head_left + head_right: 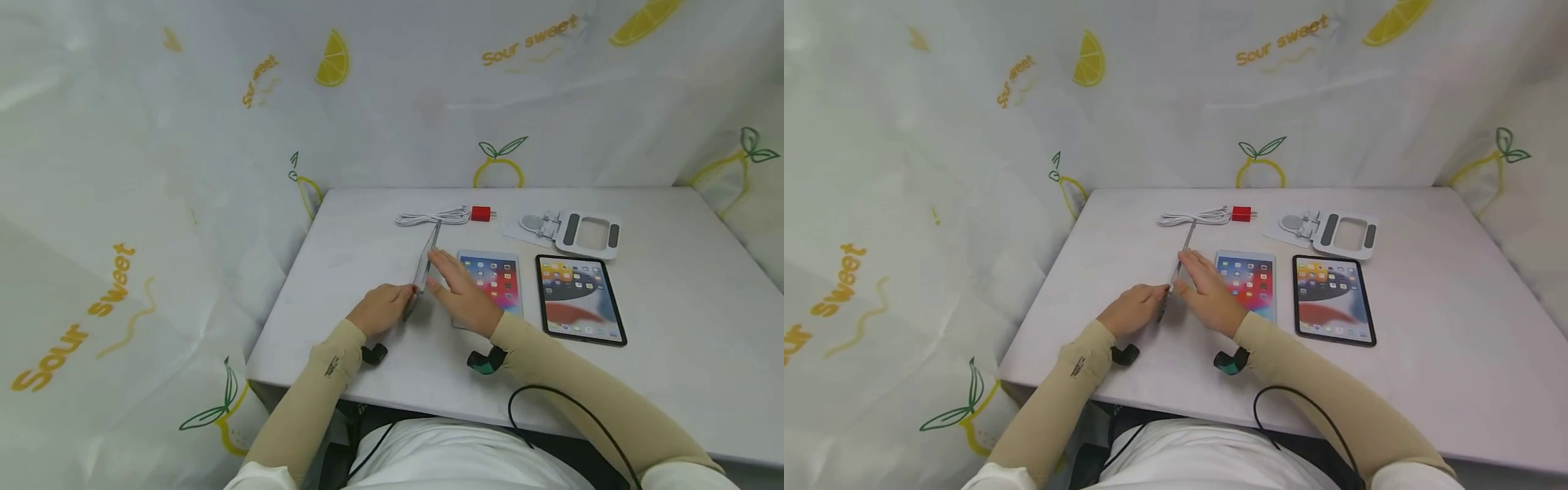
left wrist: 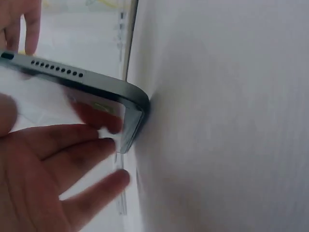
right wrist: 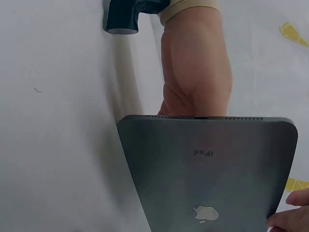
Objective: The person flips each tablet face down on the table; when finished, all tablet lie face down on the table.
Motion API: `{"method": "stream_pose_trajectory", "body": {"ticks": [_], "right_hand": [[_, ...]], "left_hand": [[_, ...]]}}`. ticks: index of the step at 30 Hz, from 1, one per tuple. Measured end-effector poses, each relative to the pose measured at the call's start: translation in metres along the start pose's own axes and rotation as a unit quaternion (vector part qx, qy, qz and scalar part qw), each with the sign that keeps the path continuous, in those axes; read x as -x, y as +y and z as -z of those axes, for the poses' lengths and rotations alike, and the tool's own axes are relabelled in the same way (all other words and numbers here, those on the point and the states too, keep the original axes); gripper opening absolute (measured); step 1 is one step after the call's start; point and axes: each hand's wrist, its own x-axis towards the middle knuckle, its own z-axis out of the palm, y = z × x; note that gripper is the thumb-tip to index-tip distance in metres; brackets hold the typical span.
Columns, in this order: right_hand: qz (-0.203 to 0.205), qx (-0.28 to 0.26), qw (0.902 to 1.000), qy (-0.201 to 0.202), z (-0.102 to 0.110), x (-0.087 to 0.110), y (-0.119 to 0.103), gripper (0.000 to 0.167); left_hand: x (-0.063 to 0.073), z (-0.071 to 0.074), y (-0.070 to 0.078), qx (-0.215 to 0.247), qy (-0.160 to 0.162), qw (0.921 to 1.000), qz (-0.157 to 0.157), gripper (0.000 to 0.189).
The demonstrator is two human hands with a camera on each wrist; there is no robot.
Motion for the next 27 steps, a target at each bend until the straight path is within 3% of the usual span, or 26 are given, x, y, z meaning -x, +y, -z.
{"method": "stream_pose_trajectory", "body": {"ticks": [2,5,10,13,15,18,22,24,27], "right_hand": [[0.015,0.006,0.9999,-0.004,-0.004,-0.002,-0.001,0.065],[0.037,0.019,0.999,-0.015,-0.009,-0.005,0.0,0.066],[0.04,0.064,0.9954,-0.059,-0.014,-0.006,0.004,0.067],[0.027,0.1,0.9897,-0.099,-0.018,-0.006,0.007,0.067],[0.016,0.129,0.9834,-0.127,-0.02,-0.006,0.009,0.066],[-0.003,0.181,0.9686,-0.17,-0.024,-0.005,0.014,0.065],[-0.028,0.252,0.9399,-0.228,-0.029,-0.002,0.02,0.066],[-0.032,0.275,0.9274,-0.251,-0.031,0.001,0.023,0.068],[-0.038,0.28,0.9211,-0.268,-0.033,0.005,0.025,0.069]], "left_hand": [[0.004,0.001,0.001,0.045,0.018,0.9987,-0.017,0.059],[0.01,0.006,0.002,0.088,0.066,0.9916,-0.069,0.063],[0.016,0.017,0.0,0.131,0.168,0.9631,-0.165,0.073],[0.018,0.023,-0.002,0.159,0.203,0.9455,-0.199,0.061],[0.02,0.026,-0.003,0.165,0.218,0.9389,-0.209,0.049],[0.022,0.029,-0.008,0.153,0.242,0.9365,-0.203,0.037],[0.025,0.032,-0.017,0.16,0.273,0.9333,-0.169,0.031],[0.028,0.033,-0.021,0.182,0.286,0.9314,-0.133,0.029],[0.03,0.034,-0.028,0.224,0.293,0.9277,-0.056,0.028]]}}
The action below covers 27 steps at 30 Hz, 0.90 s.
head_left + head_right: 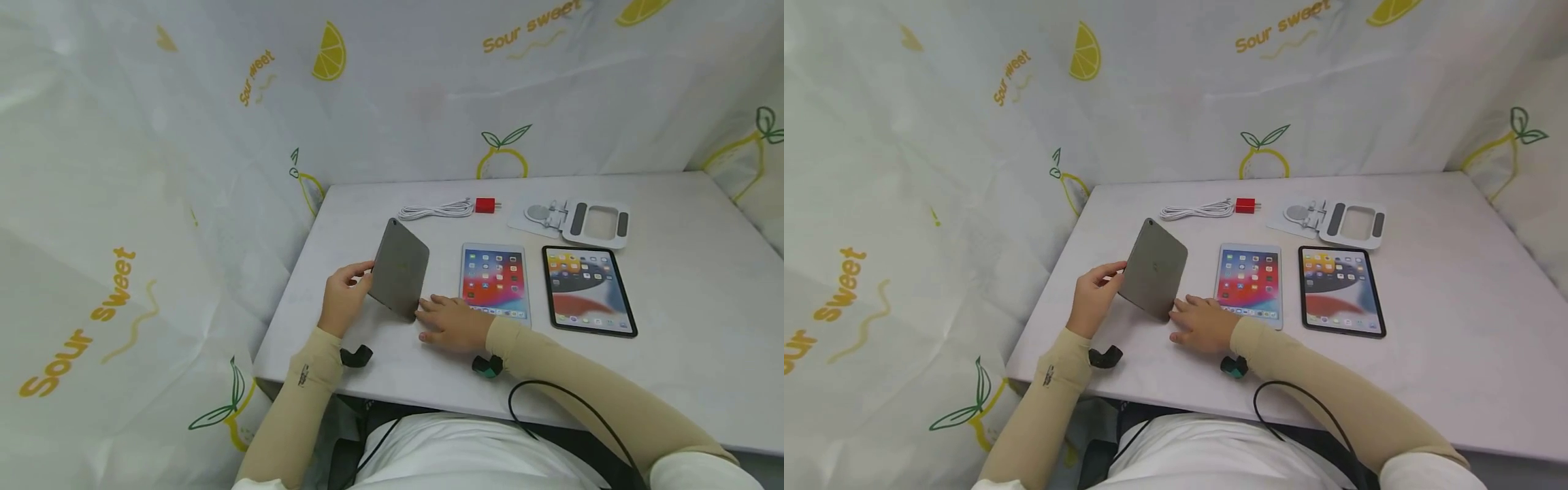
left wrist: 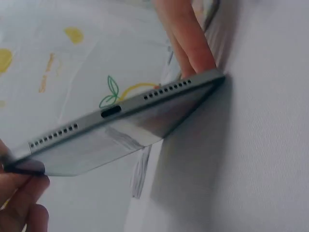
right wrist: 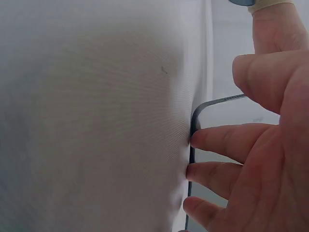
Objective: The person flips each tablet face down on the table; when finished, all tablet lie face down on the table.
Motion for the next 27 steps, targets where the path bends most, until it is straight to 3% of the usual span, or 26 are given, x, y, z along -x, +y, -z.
{"method": "stream_pose_trajectory", "body": {"ticks": [3,8,11,14,16,18,23,25,27], "right_hand": [[-0.005,-0.002,1.0,-0.002,-0.001,0.004,0.001,0.07],[-0.009,-0.001,0.9999,0.013,0.0,0.009,0.003,0.068],[-0.008,0.0,0.9998,0.019,0.0,0.011,0.004,0.068],[-0.008,0.007,0.9998,0.019,-0.002,0.011,0.004,0.068],[-0.011,0.012,0.9997,0.018,-0.002,0.012,0.004,0.068],[-0.013,0.02,0.9995,0.018,-0.001,0.014,0.005,0.067],[-0.013,0.026,0.9986,0.045,0.007,0.024,0.018,0.068],[-0.019,0.014,0.9977,0.063,0.012,0.031,0.027,0.068],[-0.031,-0.005,0.9963,0.08,0.018,0.04,0.036,0.069]], "left_hand": [[0.001,0.001,-0.004,0.006,0.013,0.9964,0.083,0.029],[0.0,0.0,-0.009,-0.042,-0.004,0.9813,0.188,0.032],[0.001,-0.003,-0.012,-0.072,-0.027,0.97,0.231,0.034],[0.002,-0.005,-0.015,-0.101,-0.059,0.9609,0.251,0.04],[0.003,-0.006,-0.015,-0.135,-0.078,0.957,0.245,0.043],[0.005,-0.007,-0.014,-0.181,-0.09,0.9546,0.219,0.044],[0.004,-0.013,-0.002,-0.264,-0.129,0.9497,0.107,0.046],[0.002,-0.017,0.005,-0.269,-0.168,0.9465,0.062,0.054],[0.0,-0.022,0.011,-0.274,-0.212,0.9377,0.023,0.062]]}}
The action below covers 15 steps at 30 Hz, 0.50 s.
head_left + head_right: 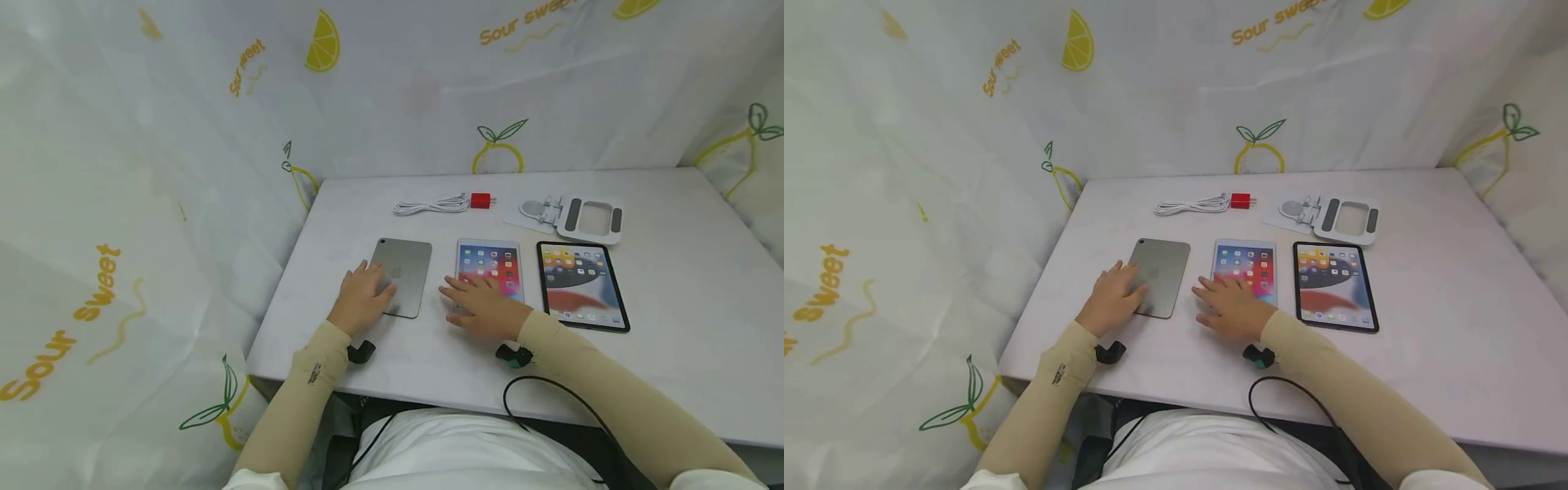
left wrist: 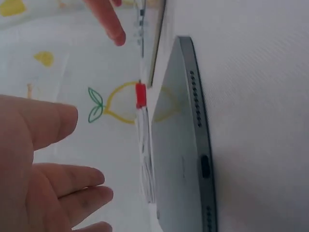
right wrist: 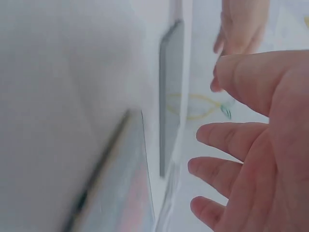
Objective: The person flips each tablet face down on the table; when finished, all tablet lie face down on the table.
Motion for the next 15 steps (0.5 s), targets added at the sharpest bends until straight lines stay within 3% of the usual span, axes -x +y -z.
{"method": "stream_pose_trajectory", "body": {"ticks": [3,6,15], "right_hand": [[-0.026,-0.015,0.9994,0.018,0.011,0.011,0.015,0.069],[-0.052,-0.018,0.9979,0.033,0.018,0.023,0.03,0.068],[-0.115,-0.02,0.9914,0.059,0.028,0.051,0.06,0.068]], "left_hand": [[-0.005,-0.002,0.011,-0.028,-0.043,0.9972,-0.053,0.068],[-0.01,-0.005,0.021,-0.053,-0.073,0.9926,-0.082,0.069],[-0.025,-0.015,0.045,-0.071,-0.109,0.9845,-0.118,0.07]]}}
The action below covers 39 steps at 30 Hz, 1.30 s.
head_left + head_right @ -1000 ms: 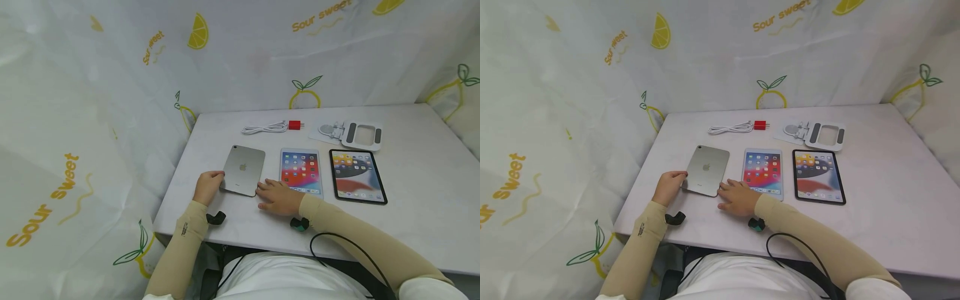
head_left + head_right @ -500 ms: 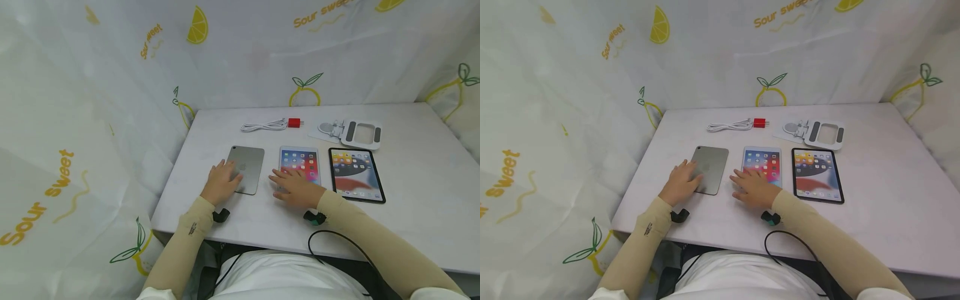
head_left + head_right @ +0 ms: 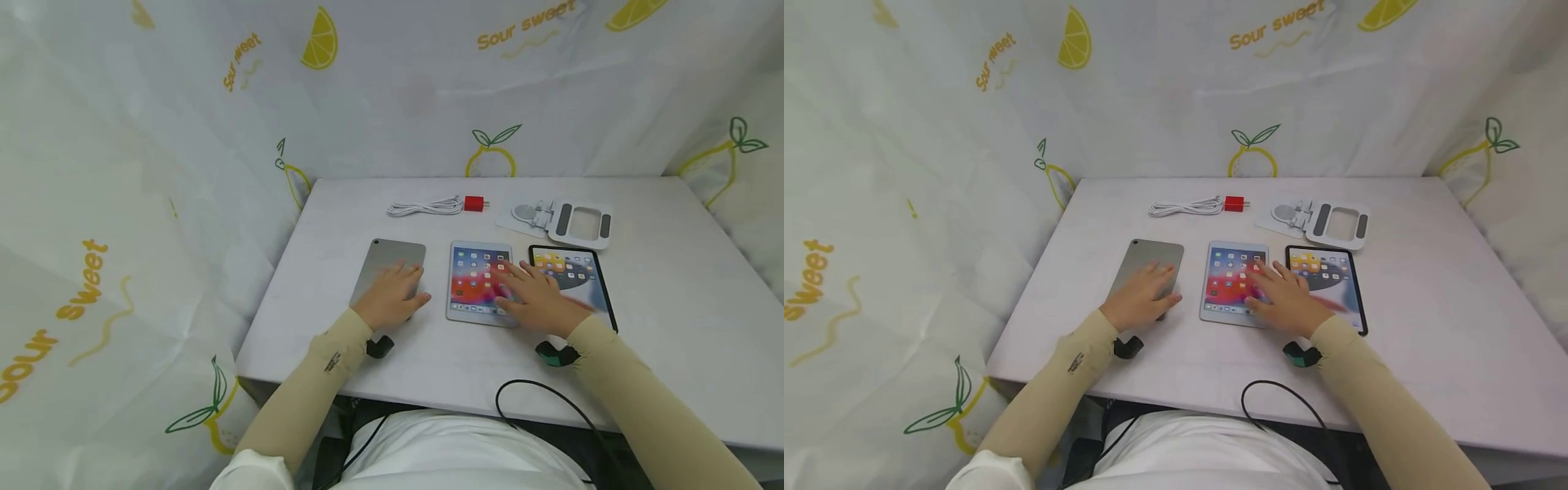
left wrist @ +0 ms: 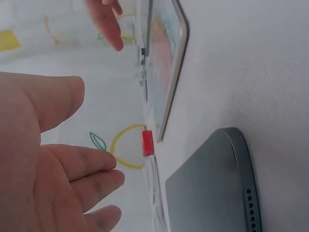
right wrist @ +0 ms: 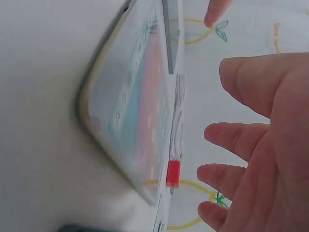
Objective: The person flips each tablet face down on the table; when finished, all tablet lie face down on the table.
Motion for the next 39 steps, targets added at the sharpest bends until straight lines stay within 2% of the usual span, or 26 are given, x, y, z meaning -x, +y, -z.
{"method": "stream_pose_trajectory", "body": {"ticks": [4,13,20,33,39], "right_hand": [[-0.014,-0.005,0.9999,0.0,0.002,0.007,0.009,0.07],[-0.011,-0.011,0.9999,0.0,-0.001,0.011,0.015,0.072],[-0.022,-0.015,0.9996,-0.006,-0.006,0.017,0.018,0.072],[-0.018,-0.043,0.9989,-0.011,-0.017,0.026,0.019,0.073],[-0.013,-0.057,0.9983,-0.002,-0.018,0.025,0.014,0.075]], "left_hand": [[-0.009,0.0,0.005,-0.012,-0.015,0.9998,0.0,0.072],[-0.023,-0.005,0.012,-0.025,-0.043,0.9986,0.017,0.075],[-0.027,-0.012,0.02,-0.036,-0.064,0.9973,0.006,0.075],[-0.037,-0.03,0.036,-0.061,-0.109,0.992,0.017,0.078],[-0.039,-0.034,0.041,-0.077,-0.109,0.9911,0.004,0.076]]}}
